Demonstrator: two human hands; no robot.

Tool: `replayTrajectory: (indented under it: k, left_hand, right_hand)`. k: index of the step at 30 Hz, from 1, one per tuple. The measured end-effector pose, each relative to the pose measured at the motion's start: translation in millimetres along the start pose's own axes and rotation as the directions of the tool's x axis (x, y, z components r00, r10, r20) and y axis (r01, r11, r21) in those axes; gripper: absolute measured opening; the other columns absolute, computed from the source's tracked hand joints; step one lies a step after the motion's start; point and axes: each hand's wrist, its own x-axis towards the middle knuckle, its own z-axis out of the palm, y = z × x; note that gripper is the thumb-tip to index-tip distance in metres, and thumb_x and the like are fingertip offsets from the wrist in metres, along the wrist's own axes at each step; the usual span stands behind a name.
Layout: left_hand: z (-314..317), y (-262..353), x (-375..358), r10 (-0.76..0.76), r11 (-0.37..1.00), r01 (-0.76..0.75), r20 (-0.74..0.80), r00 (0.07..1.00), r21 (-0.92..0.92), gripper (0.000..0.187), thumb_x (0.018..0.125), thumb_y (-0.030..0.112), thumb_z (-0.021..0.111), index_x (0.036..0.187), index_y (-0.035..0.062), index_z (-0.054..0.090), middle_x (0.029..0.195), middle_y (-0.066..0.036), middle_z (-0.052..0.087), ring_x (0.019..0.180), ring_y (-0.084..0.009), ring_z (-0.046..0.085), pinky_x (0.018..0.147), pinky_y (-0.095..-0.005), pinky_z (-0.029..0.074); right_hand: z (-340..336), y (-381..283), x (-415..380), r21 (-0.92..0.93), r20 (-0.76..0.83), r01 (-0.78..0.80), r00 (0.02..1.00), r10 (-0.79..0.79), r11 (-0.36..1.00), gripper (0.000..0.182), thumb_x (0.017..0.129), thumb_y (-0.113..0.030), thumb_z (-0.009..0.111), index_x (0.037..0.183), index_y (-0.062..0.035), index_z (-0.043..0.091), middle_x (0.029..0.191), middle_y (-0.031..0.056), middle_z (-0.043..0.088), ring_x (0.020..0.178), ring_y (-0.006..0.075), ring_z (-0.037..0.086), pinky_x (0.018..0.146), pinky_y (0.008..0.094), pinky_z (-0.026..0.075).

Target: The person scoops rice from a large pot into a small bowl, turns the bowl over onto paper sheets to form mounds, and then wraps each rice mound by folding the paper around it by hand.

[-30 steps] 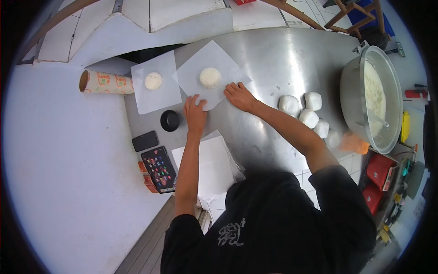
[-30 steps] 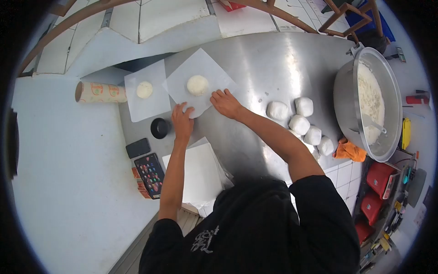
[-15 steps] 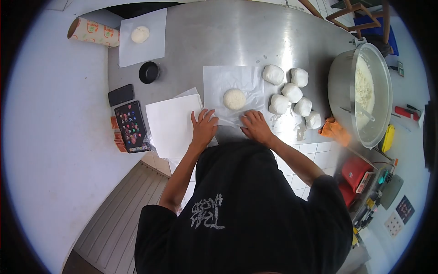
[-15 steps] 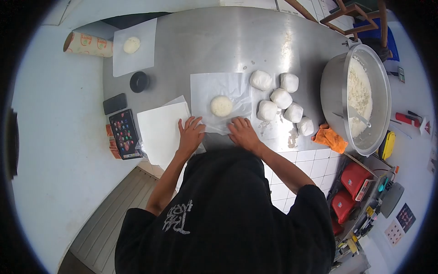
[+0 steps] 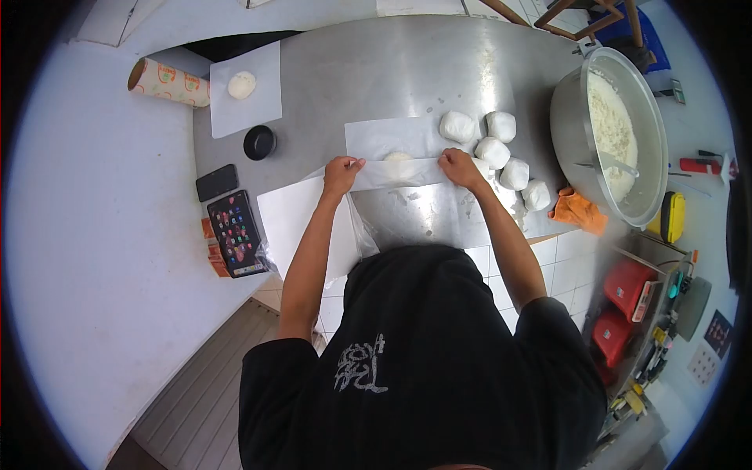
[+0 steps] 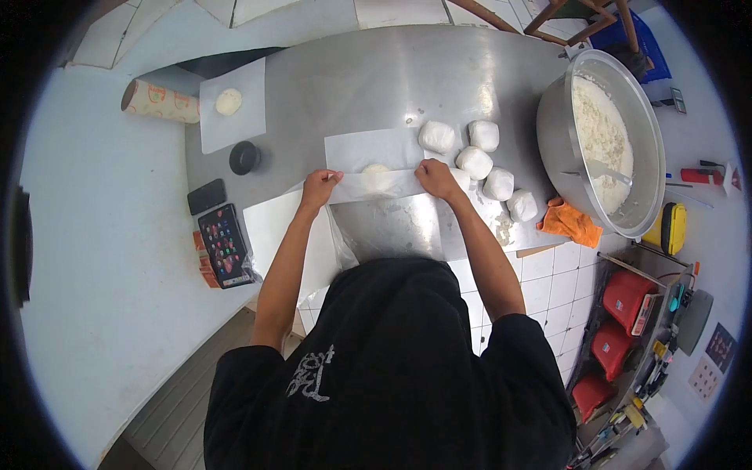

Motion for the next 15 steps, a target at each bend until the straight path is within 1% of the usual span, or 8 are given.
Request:
replayTrajectory:
  k: [2, 6, 7, 8, 10, 12, 14, 15]
  left_hand:
    - [1.5, -0.1, 4.0, -0.07, 0.997, 0.07, 0.001, 0.998, 0.02, 0.041, 0.085, 0.04, 0.074, 0.094, -0.0001, 0.072, 0.089, -0.013, 0.068, 0.079, -0.0247, 0.064, 0.069, -0.0354, 0.048]
    - [-2.1, 24.6, -16.8, -0.14, 0.984, 0.145, -0.056, 0.989, 0.104, 0.036, 0.085, 0.037, 0.072, 0.097, 0.0031, 0.071, 0.1, -0.014, 0.066, 0.093, -0.0274, 0.063, 0.081, -0.0482, 0.046]
    - [4.5, 31.5, -29.2, 0.223, 0.945, -0.131, -0.296, 0.929, 0.3, 0.035, 0.086, 0.035, 0.071, 0.103, 0.0042, 0.069, 0.111, -0.013, 0.063, 0.102, -0.0276, 0.06, 0.087, -0.0509, 0.043]
    - [11.2, 38.7, -41.9, 0.574, 0.783, -0.317, -0.426, 0.699, 0.535, 0.035, 0.087, 0.032, 0.069, 0.11, 0.0053, 0.066, 0.122, -0.012, 0.06, 0.112, -0.0278, 0.056, 0.092, -0.0535, 0.04]
    - [34.5, 30.9, -62.2, 0.742, 0.575, -0.643, 0.008, 0.67, 0.505, 0.048, 0.089, 0.033, 0.065, 0.128, 0.0066, 0.056, 0.143, -0.009, 0.048, 0.132, -0.0268, 0.043, 0.106, -0.0528, 0.032]
    - [55.2, 37.7, -85.3, 0.737, 0.545, -0.665, 0.086, 0.67, 0.511, 0.056, 0.089, 0.035, 0.065, 0.135, 0.0059, 0.051, 0.148, -0.009, 0.043, 0.136, -0.0268, 0.039, 0.108, -0.0541, 0.029]
    - [61.6, 43.5, -89.6, 0.733, 0.505, -0.696, 0.171, 0.658, 0.511, 0.063, 0.089, 0.036, 0.064, 0.141, 0.0053, 0.046, 0.152, -0.01, 0.039, 0.141, -0.0268, 0.035, 0.111, -0.0554, 0.026]
    - [65.2, 44.2, -88.5, 0.708, 0.509, -0.661, 0.168, 0.686, 0.552, 0.067, 0.089, 0.038, 0.063, 0.144, 0.006, 0.042, 0.154, -0.009, 0.036, 0.143, -0.0263, 0.032, 0.112, -0.0562, 0.024]
  right_hand:
    - [5.3, -0.3, 0.4, -0.085, -0.05, 0.021, 0.998, -0.026, 0.996, 0.028, 0.09, -0.022, 0.058, 0.086, 0.0052, 0.064, 0.089, 0.0273, 0.065, 0.087, 0.0435, 0.064, 0.079, 0.047, 0.049]
    - [16.2, 5.6, -1.8, -0.116, -0.04, -0.027, 0.999, 0.022, 0.993, 0.026, 0.092, -0.021, 0.057, 0.087, 0.0041, 0.064, 0.09, 0.0281, 0.065, 0.087, 0.045, 0.063, 0.08, 0.0495, 0.048]
    - [18.1, 5.4, -2.6, -0.12, -0.071, -0.055, 0.996, 0.047, 0.991, 0.026, 0.092, -0.021, 0.057, 0.087, 0.0038, 0.063, 0.09, 0.0282, 0.065, 0.087, 0.0452, 0.063, 0.08, 0.0497, 0.049]
    - [19.0, 5.4, -2.7, -0.123, -0.101, -0.083, 0.992, 0.071, 0.989, 0.026, 0.093, -0.021, 0.057, 0.086, 0.0035, 0.063, 0.089, 0.0283, 0.065, 0.088, 0.0454, 0.063, 0.08, 0.05, 0.049]
    - [18.2, 4.6, -2.5, -0.131, -0.084, -0.104, 0.992, 0.093, 0.986, 0.024, 0.094, -0.021, 0.056, 0.091, 0.0023, 0.063, 0.09, 0.0285, 0.065, 0.09, 0.0454, 0.063, 0.081, 0.0496, 0.049]
    - [15.0, 0.6, 3.1, -0.143, -0.067, -0.115, 0.992, 0.106, 0.983, 0.023, 0.094, -0.021, 0.055, 0.097, 0.001, 0.063, 0.091, 0.0288, 0.066, 0.092, 0.0453, 0.063, 0.082, 0.0492, 0.049]
    - [11.5, -7.6, 11.8, 0.023, -0.162, -0.002, 0.987, 0.006, 1.0, 0.03, 0.095, -0.022, 0.054, 0.12, -0.0054, 0.059, 0.095, 0.0302, 0.066, 0.094, 0.0469, 0.063, 0.082, 0.0509, 0.049]
    - [7.2, -13.4, 17.9, 0.022, -0.17, -0.008, 0.985, 0.011, 1.0, 0.03, 0.095, -0.022, 0.054, 0.12, -0.0054, 0.059, 0.095, 0.0302, 0.066, 0.094, 0.0469, 0.063, 0.082, 0.0509, 0.049]
